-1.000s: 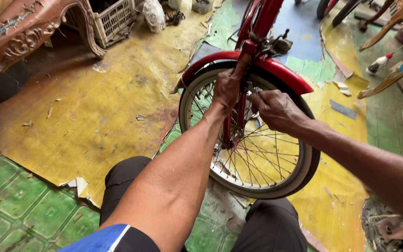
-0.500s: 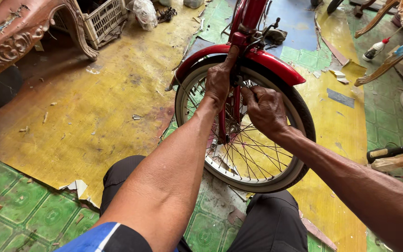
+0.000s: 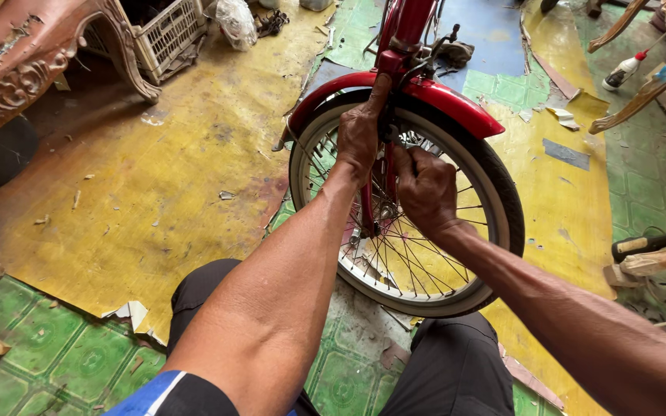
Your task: The person adjusts the front wheel and brake assembly of a red bicycle using a wrench and a hammer. They tighten bolts and align the brake pads while sitting on the floor in a cluttered workshop.
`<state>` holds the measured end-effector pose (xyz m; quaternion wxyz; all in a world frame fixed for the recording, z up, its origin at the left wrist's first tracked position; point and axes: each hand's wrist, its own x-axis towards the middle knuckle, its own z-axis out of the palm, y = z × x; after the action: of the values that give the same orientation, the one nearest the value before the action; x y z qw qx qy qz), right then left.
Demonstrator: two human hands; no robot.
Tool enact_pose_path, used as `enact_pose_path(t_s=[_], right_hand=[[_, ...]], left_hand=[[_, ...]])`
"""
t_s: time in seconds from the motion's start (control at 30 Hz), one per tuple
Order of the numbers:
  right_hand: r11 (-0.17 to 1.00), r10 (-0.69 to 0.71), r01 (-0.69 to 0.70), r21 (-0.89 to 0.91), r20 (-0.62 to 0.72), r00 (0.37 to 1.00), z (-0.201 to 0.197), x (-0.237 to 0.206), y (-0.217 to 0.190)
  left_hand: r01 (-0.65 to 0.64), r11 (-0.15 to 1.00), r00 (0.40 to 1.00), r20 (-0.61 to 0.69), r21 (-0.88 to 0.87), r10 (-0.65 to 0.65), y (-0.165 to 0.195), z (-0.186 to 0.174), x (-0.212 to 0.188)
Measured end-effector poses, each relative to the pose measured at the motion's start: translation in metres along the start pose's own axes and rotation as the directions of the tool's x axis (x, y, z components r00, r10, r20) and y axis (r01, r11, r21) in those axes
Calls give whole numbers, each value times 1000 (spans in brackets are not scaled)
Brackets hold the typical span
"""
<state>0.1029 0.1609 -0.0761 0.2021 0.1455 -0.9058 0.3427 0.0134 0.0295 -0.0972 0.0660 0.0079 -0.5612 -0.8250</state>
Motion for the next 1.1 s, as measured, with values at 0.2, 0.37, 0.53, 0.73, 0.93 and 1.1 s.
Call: enact_pose_path(t_s=[0.2, 0.37, 0.53, 0.73, 0.93, 1.1], right_hand=[[984, -80, 107, 143, -188, 979, 13, -12, -9], [987, -64, 101, 126, -270, 961, 21, -16, -12], [970, -95, 164, 180, -340, 936, 32, -18, -9], [975, -53, 129, 181, -376, 925, 47, -18, -3], [987, 83, -30, 158, -343, 936, 67, -15, 1], [986, -98, 138, 94, -339, 936, 55, -11, -1]], left_hand=[[3, 999, 1000, -21, 49, -2, 19, 8, -11], [-73, 964, 995, -52, 255, 90, 7, 9, -4], [-409, 747, 897, 79, 523, 436, -22, 3, 10], [-494, 409, 783, 188, 767, 593, -53, 2, 27], [-416, 501, 851, 132, 759, 508, -62, -1, 32], [-489, 466, 813, 191, 738, 550, -29, 1, 22]])
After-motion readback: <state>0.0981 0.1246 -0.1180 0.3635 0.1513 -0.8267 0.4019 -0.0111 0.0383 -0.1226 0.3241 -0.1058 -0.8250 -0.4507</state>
